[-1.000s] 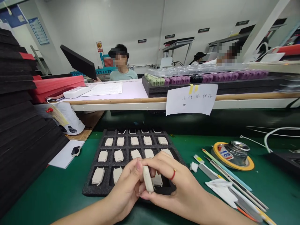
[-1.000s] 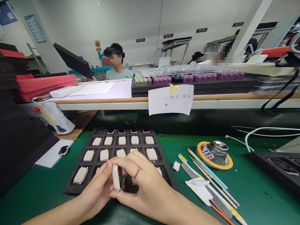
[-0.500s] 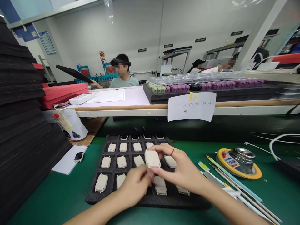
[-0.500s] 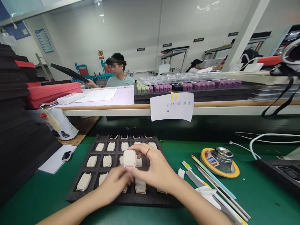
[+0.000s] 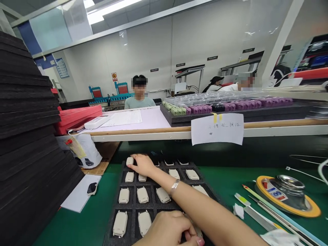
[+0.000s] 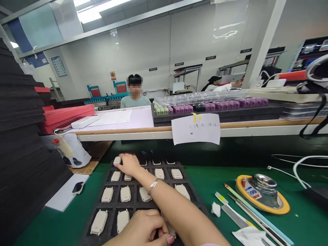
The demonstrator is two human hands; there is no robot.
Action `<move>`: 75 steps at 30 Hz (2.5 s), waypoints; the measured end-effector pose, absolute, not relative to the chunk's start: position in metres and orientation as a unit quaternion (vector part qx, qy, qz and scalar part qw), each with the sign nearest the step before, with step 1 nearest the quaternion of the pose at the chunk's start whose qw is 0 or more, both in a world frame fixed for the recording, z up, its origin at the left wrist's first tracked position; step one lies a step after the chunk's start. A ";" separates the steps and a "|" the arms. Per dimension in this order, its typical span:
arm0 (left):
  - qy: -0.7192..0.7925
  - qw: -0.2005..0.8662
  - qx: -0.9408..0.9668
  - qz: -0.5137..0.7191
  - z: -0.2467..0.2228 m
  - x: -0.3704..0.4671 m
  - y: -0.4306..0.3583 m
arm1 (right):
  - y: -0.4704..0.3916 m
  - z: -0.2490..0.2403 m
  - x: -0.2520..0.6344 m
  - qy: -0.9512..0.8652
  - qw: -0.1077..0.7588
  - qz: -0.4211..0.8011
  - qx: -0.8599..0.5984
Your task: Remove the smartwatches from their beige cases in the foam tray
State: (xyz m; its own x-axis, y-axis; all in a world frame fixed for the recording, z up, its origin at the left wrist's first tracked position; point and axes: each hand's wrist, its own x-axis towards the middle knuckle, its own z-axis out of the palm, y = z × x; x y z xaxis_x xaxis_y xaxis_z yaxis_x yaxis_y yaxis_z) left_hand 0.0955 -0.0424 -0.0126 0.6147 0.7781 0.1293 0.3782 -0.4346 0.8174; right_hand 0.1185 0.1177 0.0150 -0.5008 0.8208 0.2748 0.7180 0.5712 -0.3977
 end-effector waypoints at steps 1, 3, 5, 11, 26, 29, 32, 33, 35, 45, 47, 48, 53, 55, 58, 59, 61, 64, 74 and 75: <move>0.349 0.401 0.808 0.256 -0.014 0.095 -0.041 | 0.121 0.010 0.112 -0.858 0.221 0.109 -0.451; 0.344 0.409 0.809 0.246 -0.015 0.095 -0.039 | 0.123 0.001 0.107 -0.860 0.220 0.096 -0.449; 0.360 0.402 0.811 0.228 -0.015 0.095 -0.038 | 0.122 -0.006 0.112 -0.864 0.219 0.086 -0.445; 0.400 0.356 0.825 0.181 -0.013 0.097 -0.041 | 0.113 -0.008 0.166 -0.839 0.207 0.050 -0.501; 0.679 0.120 0.712 0.134 0.035 0.059 0.106 | 0.125 -0.005 0.254 -0.733 0.161 0.040 -0.660; 0.724 0.084 0.673 0.129 0.023 0.057 0.123 | 0.123 -0.003 0.254 -0.741 0.153 0.045 -0.653; 0.734 0.075 0.663 0.131 0.016 0.054 0.127 | 0.122 0.000 0.257 -0.752 0.152 0.051 -0.639; 0.731 0.079 0.666 0.130 0.016 0.051 0.128 | 0.122 0.001 0.258 -0.757 0.155 0.055 -0.632; 0.719 0.091 0.677 0.127 0.016 0.046 0.129 | 0.123 0.004 0.261 -0.767 0.165 0.066 -0.617; 0.653 0.113 0.727 0.180 0.010 0.077 0.137 | 0.136 0.006 0.295 -0.705 0.242 0.106 -0.659; 0.646 0.108 0.733 0.183 0.005 0.088 0.132 | 0.137 0.003 0.304 -0.689 0.232 0.110 -0.678; 0.645 0.106 0.734 0.183 0.003 0.092 0.131 | 0.138 0.002 0.308 -0.685 0.223 0.115 -0.684; 0.644 0.129 0.732 0.181 0.001 0.096 0.134 | 0.141 -0.003 0.315 -0.694 0.181 0.134 -0.684; 0.639 0.158 0.730 0.185 0.003 0.092 0.137 | 0.142 -0.004 0.313 -0.698 0.168 0.138 -0.683; 0.620 0.217 0.727 0.201 0.006 0.085 0.139 | 0.141 -0.002 0.308 -0.701 0.154 0.139 -0.683; 0.612 0.239 0.724 0.211 0.007 0.083 0.138 | 0.140 -0.001 0.307 -0.700 0.151 0.137 -0.684; 0.595 0.287 0.710 0.244 0.010 0.081 0.134 | 0.138 0.000 0.304 -0.700 0.149 0.133 -0.686; 0.563 0.366 0.666 0.325 0.020 0.081 0.122 | 0.134 0.002 0.304 -0.705 0.154 0.134 -0.679; 0.383 0.671 0.386 0.504 0.064 0.092 0.008 | 0.118 0.015 0.293 -0.688 0.232 0.191 -0.661; 0.377 0.695 0.356 0.499 0.064 0.091 -0.003 | 0.114 0.018 0.289 -0.686 0.249 0.202 -0.653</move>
State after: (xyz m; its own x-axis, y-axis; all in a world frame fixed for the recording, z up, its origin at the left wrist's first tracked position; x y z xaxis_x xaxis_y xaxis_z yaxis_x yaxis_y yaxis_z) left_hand 0.0910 -0.0030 0.0636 0.2182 0.9612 -0.1686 -0.4254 0.2491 0.8700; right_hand 0.2894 0.1135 0.0180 -0.0225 0.9967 0.0776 0.7951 0.0649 -0.6031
